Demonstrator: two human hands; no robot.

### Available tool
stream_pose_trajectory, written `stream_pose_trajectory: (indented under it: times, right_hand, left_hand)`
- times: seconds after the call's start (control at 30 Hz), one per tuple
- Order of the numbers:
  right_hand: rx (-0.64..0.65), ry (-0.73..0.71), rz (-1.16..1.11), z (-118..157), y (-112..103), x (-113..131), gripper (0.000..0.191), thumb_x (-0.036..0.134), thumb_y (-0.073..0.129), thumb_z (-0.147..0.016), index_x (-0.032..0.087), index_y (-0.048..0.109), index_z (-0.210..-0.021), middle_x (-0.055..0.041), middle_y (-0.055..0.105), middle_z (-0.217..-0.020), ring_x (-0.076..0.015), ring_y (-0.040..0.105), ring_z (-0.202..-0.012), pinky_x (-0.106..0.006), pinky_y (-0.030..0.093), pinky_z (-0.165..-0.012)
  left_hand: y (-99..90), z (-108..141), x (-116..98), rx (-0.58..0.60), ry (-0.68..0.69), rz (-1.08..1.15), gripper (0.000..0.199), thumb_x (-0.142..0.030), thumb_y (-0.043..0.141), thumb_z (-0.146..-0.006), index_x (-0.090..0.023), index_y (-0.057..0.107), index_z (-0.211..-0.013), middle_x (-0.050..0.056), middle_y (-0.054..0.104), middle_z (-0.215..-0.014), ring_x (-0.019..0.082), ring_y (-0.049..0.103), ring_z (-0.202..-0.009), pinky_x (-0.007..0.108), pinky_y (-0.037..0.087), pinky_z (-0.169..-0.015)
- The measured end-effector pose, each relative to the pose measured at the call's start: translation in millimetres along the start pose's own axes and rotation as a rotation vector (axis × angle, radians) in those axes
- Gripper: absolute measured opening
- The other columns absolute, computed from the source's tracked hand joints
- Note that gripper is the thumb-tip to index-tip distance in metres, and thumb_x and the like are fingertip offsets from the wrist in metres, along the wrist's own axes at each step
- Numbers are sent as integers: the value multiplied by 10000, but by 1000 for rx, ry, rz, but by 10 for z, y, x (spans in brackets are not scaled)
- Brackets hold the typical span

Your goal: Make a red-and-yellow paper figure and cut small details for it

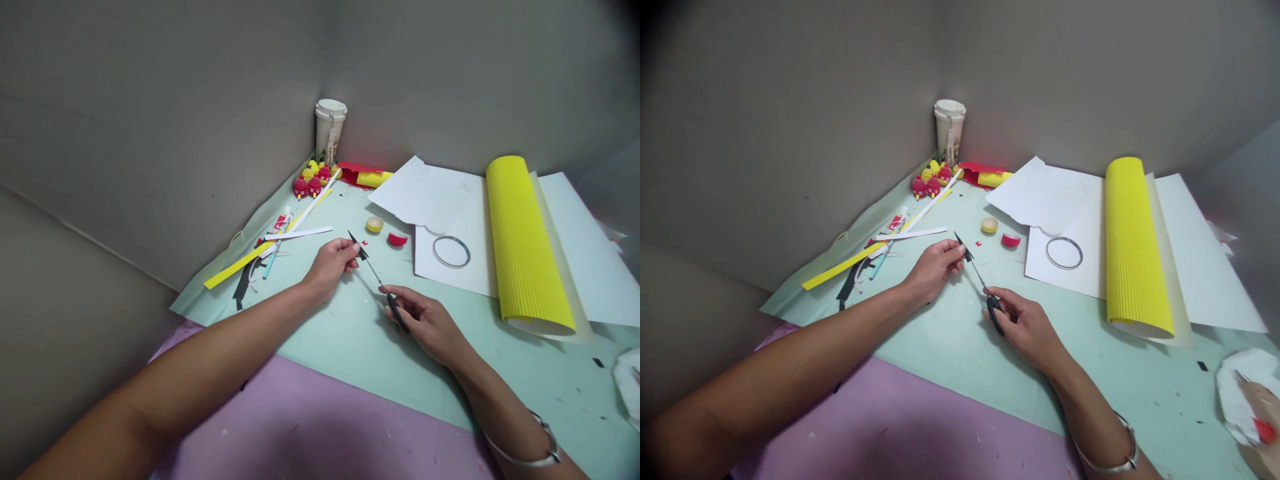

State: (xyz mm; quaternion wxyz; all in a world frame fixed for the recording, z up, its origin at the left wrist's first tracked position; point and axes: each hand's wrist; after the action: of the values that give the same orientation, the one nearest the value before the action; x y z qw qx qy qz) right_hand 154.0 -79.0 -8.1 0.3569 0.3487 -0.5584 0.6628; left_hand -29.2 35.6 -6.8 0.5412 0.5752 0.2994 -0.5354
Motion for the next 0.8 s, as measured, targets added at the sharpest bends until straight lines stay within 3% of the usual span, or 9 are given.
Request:
stream_pose_trajectory:
  times: [0.8]
  right_hand:
    - [-27,-5,23,3,-1,9,430,440,572,-870,212,664,-1223,18,519,-677,-146,454,-606,-284,394,-587]
  left_hand:
    - [-10,-6,1,8,3,2,133,-227,649,-833,-144,586,-750,-15,538,-588,65,469,-513,182,354,-520]
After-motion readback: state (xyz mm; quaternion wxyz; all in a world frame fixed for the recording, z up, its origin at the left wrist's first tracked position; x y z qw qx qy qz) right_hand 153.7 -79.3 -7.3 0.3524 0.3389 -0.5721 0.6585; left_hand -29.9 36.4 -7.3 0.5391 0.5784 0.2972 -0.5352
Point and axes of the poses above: each hand's wrist, its own z-axis away from the middle knuckle, its own y-axis out of the palm, x = y × z
